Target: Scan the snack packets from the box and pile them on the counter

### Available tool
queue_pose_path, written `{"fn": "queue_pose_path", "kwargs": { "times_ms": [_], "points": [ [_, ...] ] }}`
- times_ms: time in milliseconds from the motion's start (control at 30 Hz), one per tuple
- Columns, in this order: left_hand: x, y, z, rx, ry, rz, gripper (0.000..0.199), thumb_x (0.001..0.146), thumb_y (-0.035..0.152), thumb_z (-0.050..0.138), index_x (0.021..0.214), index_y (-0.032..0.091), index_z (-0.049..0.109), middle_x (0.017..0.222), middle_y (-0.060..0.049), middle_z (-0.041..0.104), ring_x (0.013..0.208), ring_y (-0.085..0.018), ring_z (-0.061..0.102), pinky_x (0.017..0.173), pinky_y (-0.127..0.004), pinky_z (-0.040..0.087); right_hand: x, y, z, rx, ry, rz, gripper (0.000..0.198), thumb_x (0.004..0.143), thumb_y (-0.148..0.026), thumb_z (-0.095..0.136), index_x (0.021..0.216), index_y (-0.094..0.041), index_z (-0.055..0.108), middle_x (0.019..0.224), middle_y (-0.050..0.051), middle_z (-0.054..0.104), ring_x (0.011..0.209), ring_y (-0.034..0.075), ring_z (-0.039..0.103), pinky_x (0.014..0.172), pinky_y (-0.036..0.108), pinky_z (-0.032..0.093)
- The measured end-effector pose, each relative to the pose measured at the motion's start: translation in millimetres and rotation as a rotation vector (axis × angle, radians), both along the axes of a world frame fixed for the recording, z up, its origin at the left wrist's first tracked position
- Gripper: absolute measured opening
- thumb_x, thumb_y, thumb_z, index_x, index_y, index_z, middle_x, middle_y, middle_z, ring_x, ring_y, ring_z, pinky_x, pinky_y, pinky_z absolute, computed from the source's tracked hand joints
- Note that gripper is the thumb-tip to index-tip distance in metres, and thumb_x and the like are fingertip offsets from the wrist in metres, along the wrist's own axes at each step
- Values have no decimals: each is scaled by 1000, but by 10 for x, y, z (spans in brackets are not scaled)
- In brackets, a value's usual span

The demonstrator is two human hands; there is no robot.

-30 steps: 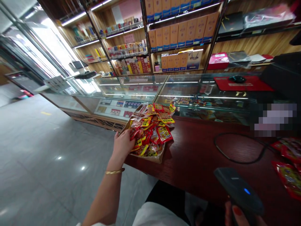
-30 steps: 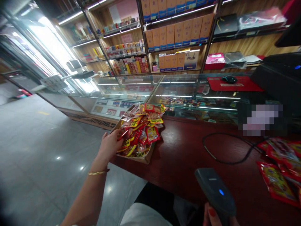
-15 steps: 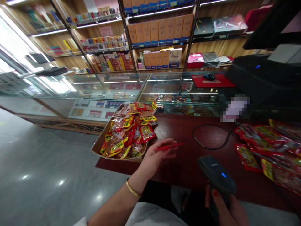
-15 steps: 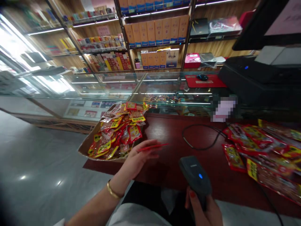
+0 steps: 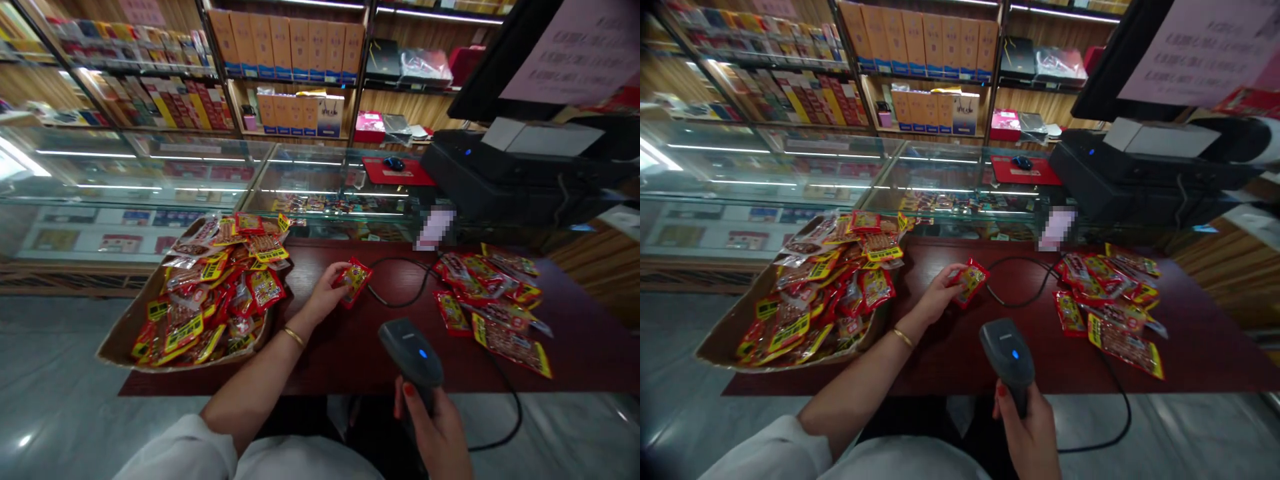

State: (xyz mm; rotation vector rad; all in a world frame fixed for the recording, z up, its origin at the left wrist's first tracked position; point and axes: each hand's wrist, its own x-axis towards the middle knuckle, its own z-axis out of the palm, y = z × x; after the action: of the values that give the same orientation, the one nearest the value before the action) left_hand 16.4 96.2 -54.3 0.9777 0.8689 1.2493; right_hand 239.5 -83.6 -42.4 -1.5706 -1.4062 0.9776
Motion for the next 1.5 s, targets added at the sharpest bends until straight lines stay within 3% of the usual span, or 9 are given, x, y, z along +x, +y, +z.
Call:
{"fn": "queue_pose_path", "kwargs": {
  "times_ms": [100, 233, 433, 767, 1033, 1167, 1300, 1433, 1500],
  "points": [
    [34, -36, 21, -133, -155, -19, 51, 70, 13, 75, 119, 22, 66, 109, -5, 75, 91, -19, 70, 86, -30, 53, -121, 2, 3, -9, 8, -43, 44, 92, -64, 59, 81, -22, 66, 58, -1, 63, 55, 19, 60, 55, 27, 48],
    [85, -37, 52, -192, -368, 52, 76, 70, 10, 76, 141, 29, 55, 113, -3, 75, 92, -17, 71, 83, -28, 54, -247, -9, -13, -48, 62, -48, 42, 92, -61, 61, 77, -22, 63, 59, -2, 61, 55, 17, 58, 54, 26, 47],
    [88, -43, -8, -275, -498, 116, 41, 74, 14, 76, 114, 19, 68, 98, -3, 75, 82, -15, 70, 76, -28, 56, -310, -2, -68, -89, 186, -87, 43, 96, -63, 56, 87, -21, 63, 62, -2, 64, 52, 15, 59, 55, 27, 49],
    [129, -34, -2, -306, -547, 159, 49, 72, 10, 72, 119, 22, 66, 101, -5, 75, 92, -18, 70, 89, -34, 54, -352, -9, 133, -54, 33, -98, 51, 94, -69, 52, 75, -23, 62, 58, -2, 60, 56, 17, 57, 58, 28, 46],
    [88, 4, 10, -285, -517, 127, 37, 76, 15, 72, 113, 20, 68, 102, -4, 75, 86, -16, 70, 84, -30, 55, -277, -3, 49, -16, 64, -58, 43, 96, -62, 55, 77, -23, 61, 59, -1, 61, 57, 18, 58, 57, 27, 47],
    [137, -53, 28, -291, -398, 100, 32, 79, 15, 69, 110, 17, 70, 105, -5, 76, 87, -16, 71, 81, -26, 57, -211, -82, 5, 11, 137, -54, 40, 97, -58, 55, 80, -22, 62, 58, -3, 60, 54, 16, 58, 54, 26, 47],
    [486, -113, 83, -367, -286, -76, 35, 76, 8, 68, 110, 17, 70, 101, -7, 76, 81, -17, 72, 73, -28, 58, -85, -203, -36, 6, 152, -89, 43, 97, -59, 55, 79, -21, 64, 55, -2, 60, 52, 17, 57, 52, 26, 46],
    [1191, 29, 164, -433, -305, -345, 35, 73, 4, 66, 106, 14, 71, 95, -10, 75, 80, -18, 72, 77, -31, 58, 55, -251, 7, 34, 167, -187, 45, 96, -61, 54, 76, -22, 63, 55, -2, 61, 50, 16, 57, 52, 26, 47],
    [1510, 94, 184, -433, -272, -377, 36, 74, 6, 67, 109, 14, 69, 95, -10, 74, 84, -19, 71, 82, -34, 57, 107, -264, 60, 40, 160, -204, 48, 96, -63, 53, 74, -22, 63, 55, -2, 61, 50, 16, 58, 54, 27, 48]
  ]
}}
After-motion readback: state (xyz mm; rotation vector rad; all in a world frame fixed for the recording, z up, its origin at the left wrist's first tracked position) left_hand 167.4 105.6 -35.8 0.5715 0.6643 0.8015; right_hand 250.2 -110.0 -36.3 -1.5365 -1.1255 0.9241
